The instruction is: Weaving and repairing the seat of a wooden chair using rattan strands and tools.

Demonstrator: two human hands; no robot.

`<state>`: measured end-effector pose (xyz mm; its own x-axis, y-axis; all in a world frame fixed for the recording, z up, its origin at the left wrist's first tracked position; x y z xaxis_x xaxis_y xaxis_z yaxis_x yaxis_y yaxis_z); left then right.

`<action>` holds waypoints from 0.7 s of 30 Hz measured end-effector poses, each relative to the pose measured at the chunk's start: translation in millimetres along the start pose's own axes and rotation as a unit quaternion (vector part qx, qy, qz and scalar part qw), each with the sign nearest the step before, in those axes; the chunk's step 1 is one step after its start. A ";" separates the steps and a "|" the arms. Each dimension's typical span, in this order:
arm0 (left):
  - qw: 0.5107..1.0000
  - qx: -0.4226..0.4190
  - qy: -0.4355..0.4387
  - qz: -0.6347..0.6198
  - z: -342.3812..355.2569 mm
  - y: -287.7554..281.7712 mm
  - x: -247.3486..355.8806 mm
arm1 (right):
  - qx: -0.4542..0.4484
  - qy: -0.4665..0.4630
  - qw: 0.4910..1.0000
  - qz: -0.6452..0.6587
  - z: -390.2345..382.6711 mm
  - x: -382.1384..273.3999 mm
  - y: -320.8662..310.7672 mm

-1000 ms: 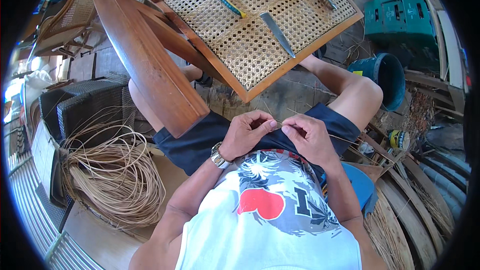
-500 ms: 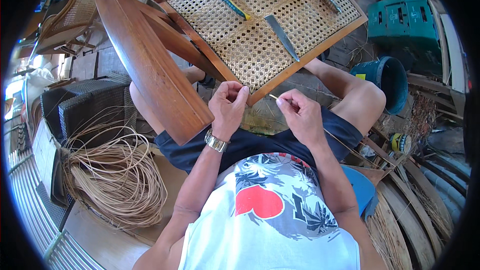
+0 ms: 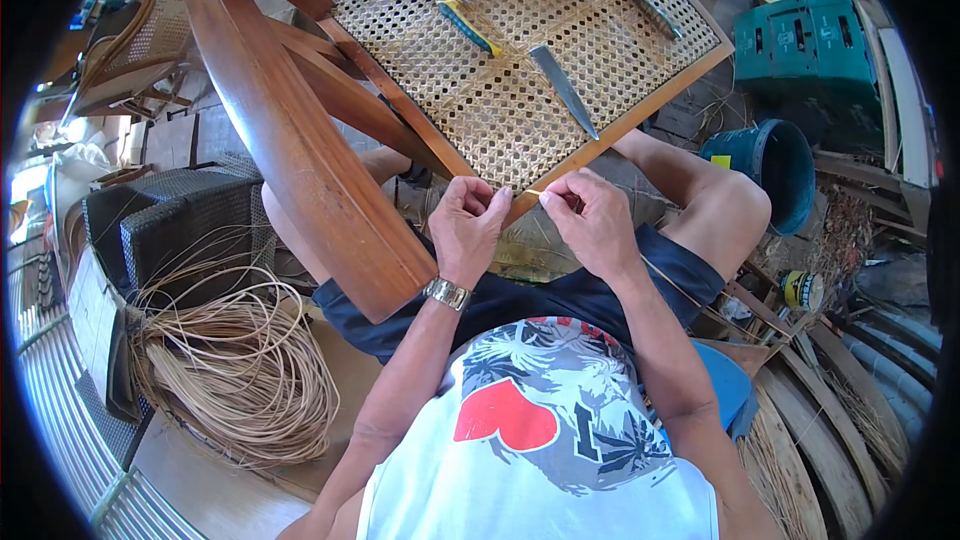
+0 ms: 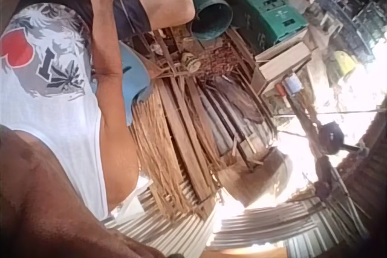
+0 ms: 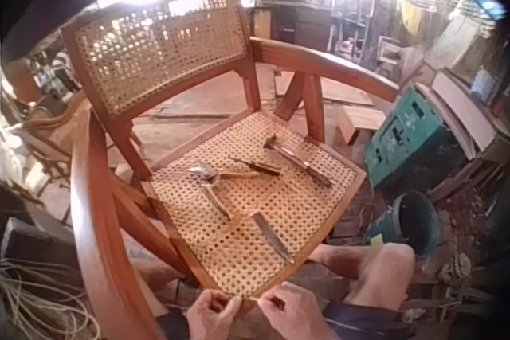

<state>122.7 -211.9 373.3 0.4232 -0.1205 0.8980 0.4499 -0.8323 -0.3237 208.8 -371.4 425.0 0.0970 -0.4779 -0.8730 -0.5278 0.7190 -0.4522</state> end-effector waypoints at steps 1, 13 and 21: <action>1.000 0.007 0.011 0.002 -1.1 1.5 0.7 | 0.001 0.001 1.000 -0.011 2.6 -0.6 0.4; 0.990 -0.017 0.053 0.129 1.2 -5.6 15.1 | -0.007 -0.015 0.998 -0.056 5.5 19.9 2.5; 0.997 -0.052 0.049 -0.024 -21.3 -11.8 11.4 | 0.026 -0.054 0.998 0.017 -10.3 9.4 2.3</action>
<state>105.4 -215.0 393.7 0.3229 -0.1272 0.9378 0.3808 -0.8897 -0.2518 199.9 -379.4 417.6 0.1718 -0.3977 -0.9013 -0.4885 0.7600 -0.4286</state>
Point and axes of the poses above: each hand's wrist, its own z-axis towards the middle knuckle, its own y-axis out of the palm, x = y × z, the point moved 1 cm from there along z, towards the middle knuckle, and after that the axes turned 5 degrees about -x, right-handed, at the moved point
